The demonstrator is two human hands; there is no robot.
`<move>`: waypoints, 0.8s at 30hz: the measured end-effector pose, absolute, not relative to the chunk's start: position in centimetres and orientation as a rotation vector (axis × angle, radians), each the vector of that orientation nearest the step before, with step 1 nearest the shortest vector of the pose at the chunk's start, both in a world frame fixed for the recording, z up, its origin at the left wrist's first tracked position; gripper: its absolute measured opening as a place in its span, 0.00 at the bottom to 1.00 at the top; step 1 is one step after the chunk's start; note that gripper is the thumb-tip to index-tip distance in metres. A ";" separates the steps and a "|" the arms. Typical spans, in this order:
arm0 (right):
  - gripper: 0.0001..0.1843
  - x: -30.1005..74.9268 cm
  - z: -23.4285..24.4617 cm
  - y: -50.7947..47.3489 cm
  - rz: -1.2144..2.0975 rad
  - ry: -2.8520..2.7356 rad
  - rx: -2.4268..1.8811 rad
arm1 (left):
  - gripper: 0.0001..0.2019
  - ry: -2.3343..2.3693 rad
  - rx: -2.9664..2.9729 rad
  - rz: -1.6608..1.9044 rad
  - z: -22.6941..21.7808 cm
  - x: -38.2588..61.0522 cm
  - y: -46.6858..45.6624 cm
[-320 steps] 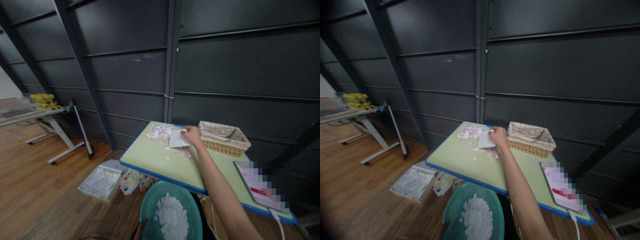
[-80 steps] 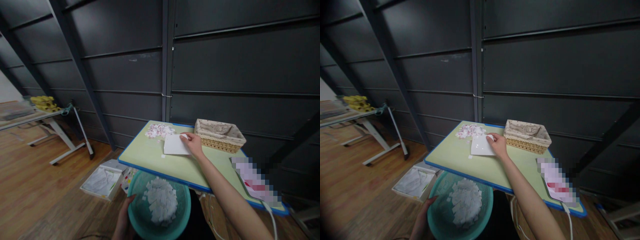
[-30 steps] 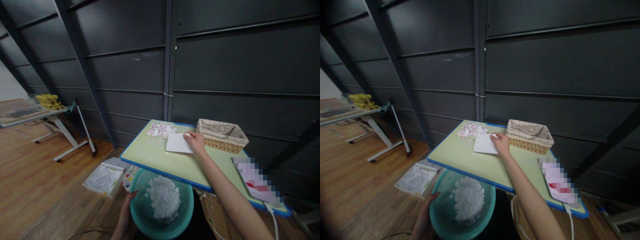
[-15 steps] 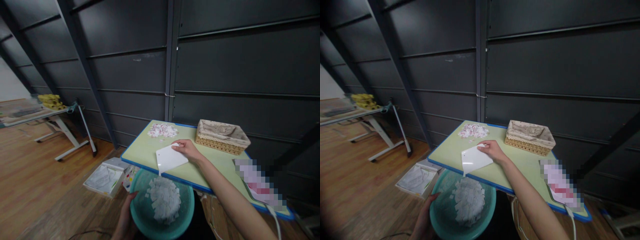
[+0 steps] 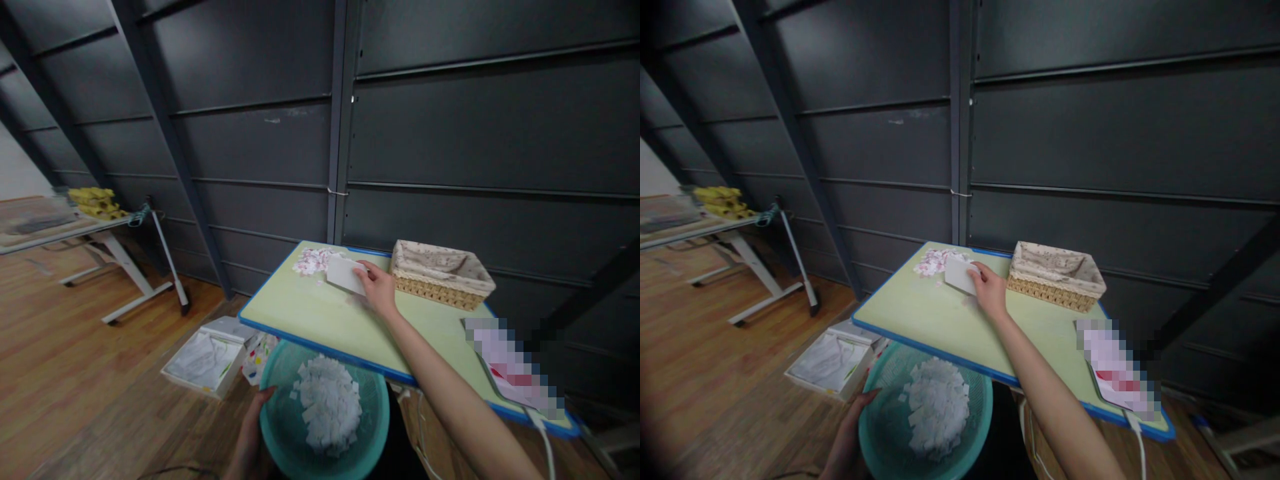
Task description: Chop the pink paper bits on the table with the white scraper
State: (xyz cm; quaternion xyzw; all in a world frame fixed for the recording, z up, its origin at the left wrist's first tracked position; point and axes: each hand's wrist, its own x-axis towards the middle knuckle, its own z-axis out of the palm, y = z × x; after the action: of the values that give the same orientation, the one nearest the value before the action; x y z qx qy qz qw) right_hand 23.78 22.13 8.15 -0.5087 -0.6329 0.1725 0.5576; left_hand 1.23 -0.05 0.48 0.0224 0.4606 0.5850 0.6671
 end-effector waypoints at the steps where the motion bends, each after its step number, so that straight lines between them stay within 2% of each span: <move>1: 0.23 23.3 8.4 22.3 0.373 -1.524 -1.215 | 0.10 1.038 0.036 1.308 0.4 1.2 0.0; 4: 0.20 22.0 9.0 22.9 0.298 -1.619 -1.212 | 0.23 1.050 -0.024 1.305 0.6 1.3 0.3; 6: 0.19 21.3 9.2 23.5 0.272 -1.679 -1.177 | 0.27 1.062 -0.040 1.306 1.0 1.4 0.3; 11: 0.18 20.7 9.1 23.9 0.240 -1.790 -1.192 | 0.30 1.059 -0.038 1.277 1.7 1.5 0.0; 20: 0.18 22.2 9.6 22.3 0.004 -1.786 -1.382 | 0.31 0.992 0.010 1.263 -0.5 0.6 0.1; 24: 0.17 22.5 10.0 22.2 0.023 -1.724 -1.420 | 0.31 1.048 0.012 1.252 -0.3 0.5 -0.2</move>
State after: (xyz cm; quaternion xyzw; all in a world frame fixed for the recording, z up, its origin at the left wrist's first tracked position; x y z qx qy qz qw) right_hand 22.52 22.19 10.04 -0.5712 -0.6938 0.0093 0.4385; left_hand 0.53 -0.18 -0.28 0.0053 0.4678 0.5587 0.6848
